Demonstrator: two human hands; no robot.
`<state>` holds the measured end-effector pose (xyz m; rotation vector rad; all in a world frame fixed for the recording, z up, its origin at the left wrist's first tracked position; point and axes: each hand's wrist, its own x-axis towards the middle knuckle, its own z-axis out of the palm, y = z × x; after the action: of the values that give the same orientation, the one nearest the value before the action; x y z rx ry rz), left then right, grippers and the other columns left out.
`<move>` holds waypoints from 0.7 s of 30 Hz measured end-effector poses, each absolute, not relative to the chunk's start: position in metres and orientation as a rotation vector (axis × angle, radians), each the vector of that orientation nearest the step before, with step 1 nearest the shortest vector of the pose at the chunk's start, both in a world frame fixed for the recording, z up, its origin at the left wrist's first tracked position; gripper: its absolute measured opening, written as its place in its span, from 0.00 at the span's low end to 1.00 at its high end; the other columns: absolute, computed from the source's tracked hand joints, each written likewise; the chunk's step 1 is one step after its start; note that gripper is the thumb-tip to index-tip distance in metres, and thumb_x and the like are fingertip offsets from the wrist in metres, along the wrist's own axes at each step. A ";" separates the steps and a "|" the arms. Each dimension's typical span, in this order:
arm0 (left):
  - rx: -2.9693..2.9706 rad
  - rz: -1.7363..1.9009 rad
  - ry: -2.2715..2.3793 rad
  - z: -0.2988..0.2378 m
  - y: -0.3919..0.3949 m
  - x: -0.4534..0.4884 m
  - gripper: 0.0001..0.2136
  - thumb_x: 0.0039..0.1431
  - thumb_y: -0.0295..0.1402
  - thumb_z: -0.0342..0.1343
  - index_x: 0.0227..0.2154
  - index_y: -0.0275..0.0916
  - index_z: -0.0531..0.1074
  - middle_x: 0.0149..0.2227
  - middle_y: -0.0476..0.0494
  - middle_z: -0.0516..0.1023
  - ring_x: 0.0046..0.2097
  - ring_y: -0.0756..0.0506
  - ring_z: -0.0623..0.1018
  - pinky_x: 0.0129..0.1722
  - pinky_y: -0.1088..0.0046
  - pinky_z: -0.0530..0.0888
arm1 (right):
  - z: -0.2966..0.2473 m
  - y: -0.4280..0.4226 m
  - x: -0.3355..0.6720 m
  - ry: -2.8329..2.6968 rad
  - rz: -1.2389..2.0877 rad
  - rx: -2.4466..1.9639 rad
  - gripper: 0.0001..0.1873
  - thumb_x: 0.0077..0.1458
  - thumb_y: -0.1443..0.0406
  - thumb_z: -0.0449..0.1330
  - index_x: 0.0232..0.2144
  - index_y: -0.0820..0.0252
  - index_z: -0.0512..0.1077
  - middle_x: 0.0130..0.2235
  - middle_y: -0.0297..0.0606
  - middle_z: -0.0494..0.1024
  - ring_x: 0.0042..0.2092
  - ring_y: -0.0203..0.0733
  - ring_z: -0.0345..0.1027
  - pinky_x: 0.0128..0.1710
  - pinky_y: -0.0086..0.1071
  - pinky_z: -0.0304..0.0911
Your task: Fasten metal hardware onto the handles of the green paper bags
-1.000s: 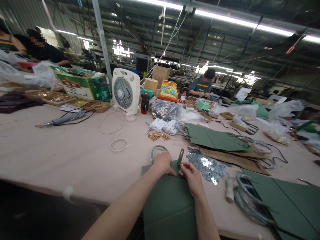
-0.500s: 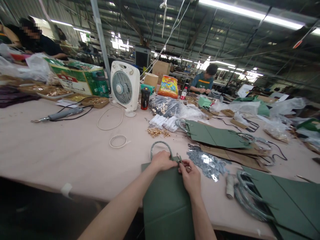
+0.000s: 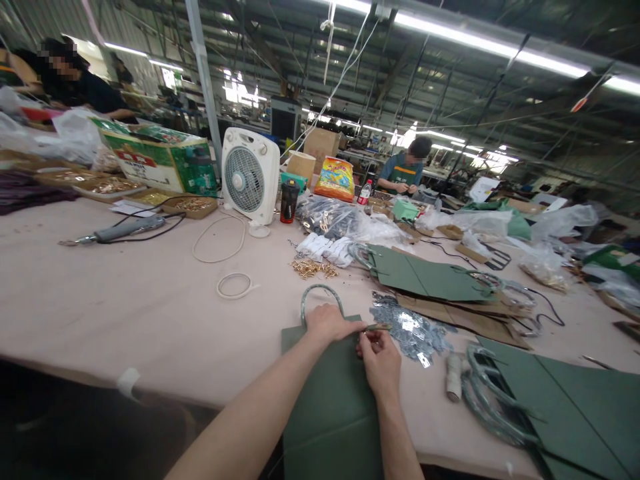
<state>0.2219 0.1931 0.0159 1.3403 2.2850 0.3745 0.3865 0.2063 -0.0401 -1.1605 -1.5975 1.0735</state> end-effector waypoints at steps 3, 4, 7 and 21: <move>1.348 0.357 2.322 0.017 0.197 0.227 0.44 0.46 0.72 0.51 0.45 0.33 0.80 0.52 0.23 0.80 0.55 0.26 0.78 0.52 0.58 0.75 | -0.036 0.200 0.388 -1.600 1.129 -1.111 0.21 0.54 0.47 0.67 0.37 0.57 0.74 0.28 0.36 0.79 0.29 0.44 0.76 0.29 0.33 0.73; 1.345 0.356 2.324 0.017 0.198 0.228 0.44 0.46 0.72 0.51 0.45 0.34 0.80 0.53 0.23 0.80 0.55 0.26 0.78 0.52 0.57 0.75 | -0.036 0.199 0.388 -1.610 1.139 -1.085 0.21 0.54 0.47 0.67 0.39 0.58 0.74 0.29 0.36 0.79 0.29 0.43 0.76 0.29 0.33 0.73; 1.316 0.378 2.319 0.015 0.198 0.228 0.43 0.46 0.72 0.51 0.45 0.34 0.80 0.52 0.23 0.80 0.55 0.26 0.78 0.51 0.56 0.75 | -0.037 0.201 0.388 -1.638 1.107 -1.054 0.22 0.55 0.48 0.66 0.41 0.59 0.77 0.31 0.39 0.80 0.30 0.43 0.76 0.32 0.34 0.74; 1.344 0.581 2.193 -0.001 0.185 0.214 0.23 0.64 0.56 0.49 0.34 0.43 0.80 0.41 0.40 0.85 0.45 0.38 0.82 0.41 0.68 0.74 | -0.040 0.218 0.391 -1.527 1.224 -1.092 0.25 0.52 0.47 0.68 0.42 0.61 0.80 0.31 0.39 0.81 0.29 0.41 0.73 0.31 0.33 0.71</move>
<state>0.2145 0.1852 -0.0010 1.3442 2.1932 0.5809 0.3906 0.2176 -0.0402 -1.0924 -1.5270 1.2240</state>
